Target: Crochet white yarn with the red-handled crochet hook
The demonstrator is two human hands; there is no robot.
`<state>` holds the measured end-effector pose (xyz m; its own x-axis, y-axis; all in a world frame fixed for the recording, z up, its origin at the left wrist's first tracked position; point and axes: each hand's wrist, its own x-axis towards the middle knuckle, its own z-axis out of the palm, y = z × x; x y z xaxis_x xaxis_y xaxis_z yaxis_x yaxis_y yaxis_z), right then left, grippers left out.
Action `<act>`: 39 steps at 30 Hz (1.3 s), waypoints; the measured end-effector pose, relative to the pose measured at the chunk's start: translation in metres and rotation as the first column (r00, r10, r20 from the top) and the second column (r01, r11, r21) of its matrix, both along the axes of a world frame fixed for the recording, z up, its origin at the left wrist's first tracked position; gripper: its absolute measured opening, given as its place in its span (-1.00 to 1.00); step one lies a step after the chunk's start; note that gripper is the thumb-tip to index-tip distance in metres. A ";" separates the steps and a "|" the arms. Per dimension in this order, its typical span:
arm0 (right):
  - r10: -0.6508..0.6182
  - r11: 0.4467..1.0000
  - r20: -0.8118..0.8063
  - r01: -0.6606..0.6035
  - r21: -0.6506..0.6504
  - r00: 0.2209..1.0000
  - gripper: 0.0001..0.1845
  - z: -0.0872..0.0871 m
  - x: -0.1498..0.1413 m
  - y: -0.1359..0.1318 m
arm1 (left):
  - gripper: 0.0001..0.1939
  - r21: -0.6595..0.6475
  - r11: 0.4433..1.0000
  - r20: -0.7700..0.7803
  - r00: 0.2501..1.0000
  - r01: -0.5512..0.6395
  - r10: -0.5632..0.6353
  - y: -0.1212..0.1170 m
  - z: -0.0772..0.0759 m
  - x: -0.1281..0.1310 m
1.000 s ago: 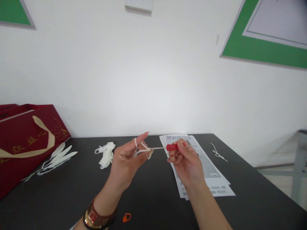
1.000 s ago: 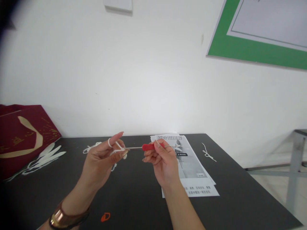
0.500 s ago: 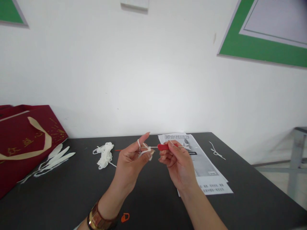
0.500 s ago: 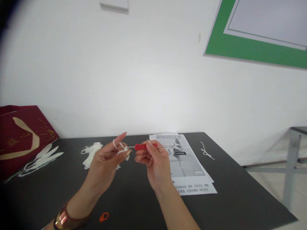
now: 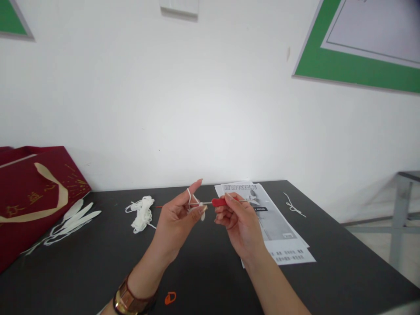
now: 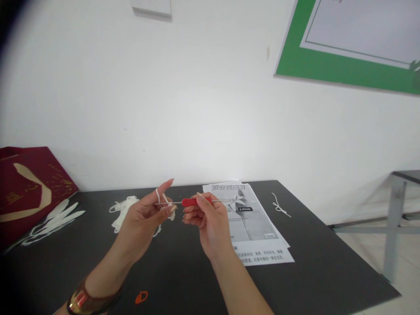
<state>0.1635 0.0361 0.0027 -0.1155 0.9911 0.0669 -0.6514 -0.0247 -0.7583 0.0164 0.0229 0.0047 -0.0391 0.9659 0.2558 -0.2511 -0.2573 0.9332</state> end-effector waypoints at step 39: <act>-0.415 0.753 0.345 0.106 0.649 0.842 -0.79 -0.012 -0.001 -0.008 | -0.42 -0.154 0.966 0.477 0.872 0.207 -0.111 0.002 0.008 -0.004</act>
